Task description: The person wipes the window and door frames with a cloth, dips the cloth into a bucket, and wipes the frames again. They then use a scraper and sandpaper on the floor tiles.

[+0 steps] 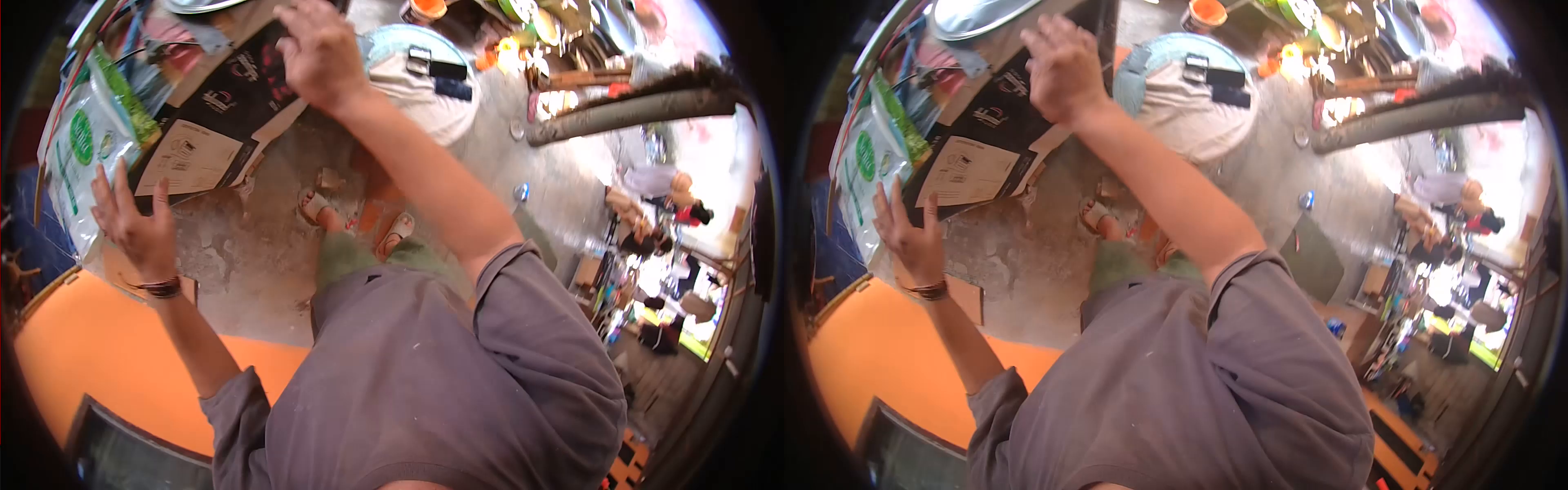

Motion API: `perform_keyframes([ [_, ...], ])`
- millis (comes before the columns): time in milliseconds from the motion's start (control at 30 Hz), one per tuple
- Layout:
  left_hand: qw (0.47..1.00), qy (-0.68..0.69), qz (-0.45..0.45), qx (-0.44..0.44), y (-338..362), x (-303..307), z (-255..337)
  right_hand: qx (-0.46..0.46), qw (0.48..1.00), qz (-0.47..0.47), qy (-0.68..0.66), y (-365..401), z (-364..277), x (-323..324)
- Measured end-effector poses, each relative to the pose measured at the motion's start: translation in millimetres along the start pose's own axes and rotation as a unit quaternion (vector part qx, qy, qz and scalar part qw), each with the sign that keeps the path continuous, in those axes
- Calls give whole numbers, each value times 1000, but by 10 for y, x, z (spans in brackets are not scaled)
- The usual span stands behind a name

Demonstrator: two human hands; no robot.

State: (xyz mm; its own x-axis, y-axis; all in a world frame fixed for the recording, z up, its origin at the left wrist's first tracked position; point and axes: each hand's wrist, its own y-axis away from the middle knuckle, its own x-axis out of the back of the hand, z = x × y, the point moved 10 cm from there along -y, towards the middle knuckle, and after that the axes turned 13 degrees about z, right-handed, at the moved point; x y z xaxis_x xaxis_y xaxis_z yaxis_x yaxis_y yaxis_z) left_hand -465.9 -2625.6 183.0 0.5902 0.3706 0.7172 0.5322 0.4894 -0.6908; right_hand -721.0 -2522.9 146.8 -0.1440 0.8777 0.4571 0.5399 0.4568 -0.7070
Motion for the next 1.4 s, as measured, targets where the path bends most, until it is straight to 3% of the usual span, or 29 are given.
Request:
perform_keyframes([
  [100, 992, 114, -34, -36, 382, -127, 826, -118, 992, -23, -27, 865, 38, 363],
  [167, 962, 233, -143, 29, 760, -370, 1387, -169, 983, -54, -43, 1387, 55, 695],
  [233, 866, 420, -220, 162, 1228, -618, 1918, -221, 971, -48, -73, 1820, 85, 1157],
  [300, 792, 522, -254, 188, 1557, -667, 2594, -273, 956, -41, -96, 2135, 209, 1631],
  [333, 713, 578, -295, 266, 1717, -647, 2996, -286, 953, 4, -100, 2231, 269, 1979],
  [367, 715, 597, -278, 234, 1758, -548, 3381, -295, 948, 48, -105, 2317, 341, 2355],
  [500, 684, 620, -355, 145, 2129, -195, 4954, -318, 941, 113, -8, 2746, 709, 3940],
  [633, 598, 647, -472, 13, 2804, 521, 6522, -388, 901, 164, 106, 3392, 785, 5679],
  [700, 560, 597, -565, -106, 3182, 817, 7088, -434, 857, 194, 196, 3898, 856, 6375],
  [733, 540, 584, -594, -122, 3342, 867, 7222, -445, 843, 217, 211, 4094, 867, 6544],
  [800, 475, 519, -690, -174, 3766, 984, 7490, -519, 761, 301, 245, 4785, 861, 7057],
  [867, 443, 456, -705, -315, 4193, 875, 7619, -554, 704, 360, 259, 5225, 661, 7273],
  [900, 429, 423, -729, -325, 4461, 670, 7571, -573, 664, 398, 268, 5540, 577, 7306],
  [933, 447, 389, -668, -450, 4538, 657, 7601, -584, 637, 401, 302, 5801, 451, 7320],
  [967, 382, 443, -595, -551, 4685, 655, 7565, -608, 585, 411, 347, 6096, 315, 7317],
  [1033, 392, 329, -717, -474, 4979, 520, 7792, -635, 496, 437, 400, 6560, 20, 7513],
  [1100, 323, 298, -716, -543, 5328, 608, 8081, -669, 415, 473, 395, 6904, -111, 7685],
  [1167, 290, 274, -703, -588, 5575, 767, 8571, -656, 378, 491, 431, 7062, -290, 7929],
  [1233, 198, 281, -607, -716, 5732, 1353, 8844, -647, 345, 510, 451, 7171, -541, 7956],
  [1400, 124, 355, -562, -737, 6334, 2448, 9788, -719, 188, 523, 417, 8067, -1043, 7724],
])
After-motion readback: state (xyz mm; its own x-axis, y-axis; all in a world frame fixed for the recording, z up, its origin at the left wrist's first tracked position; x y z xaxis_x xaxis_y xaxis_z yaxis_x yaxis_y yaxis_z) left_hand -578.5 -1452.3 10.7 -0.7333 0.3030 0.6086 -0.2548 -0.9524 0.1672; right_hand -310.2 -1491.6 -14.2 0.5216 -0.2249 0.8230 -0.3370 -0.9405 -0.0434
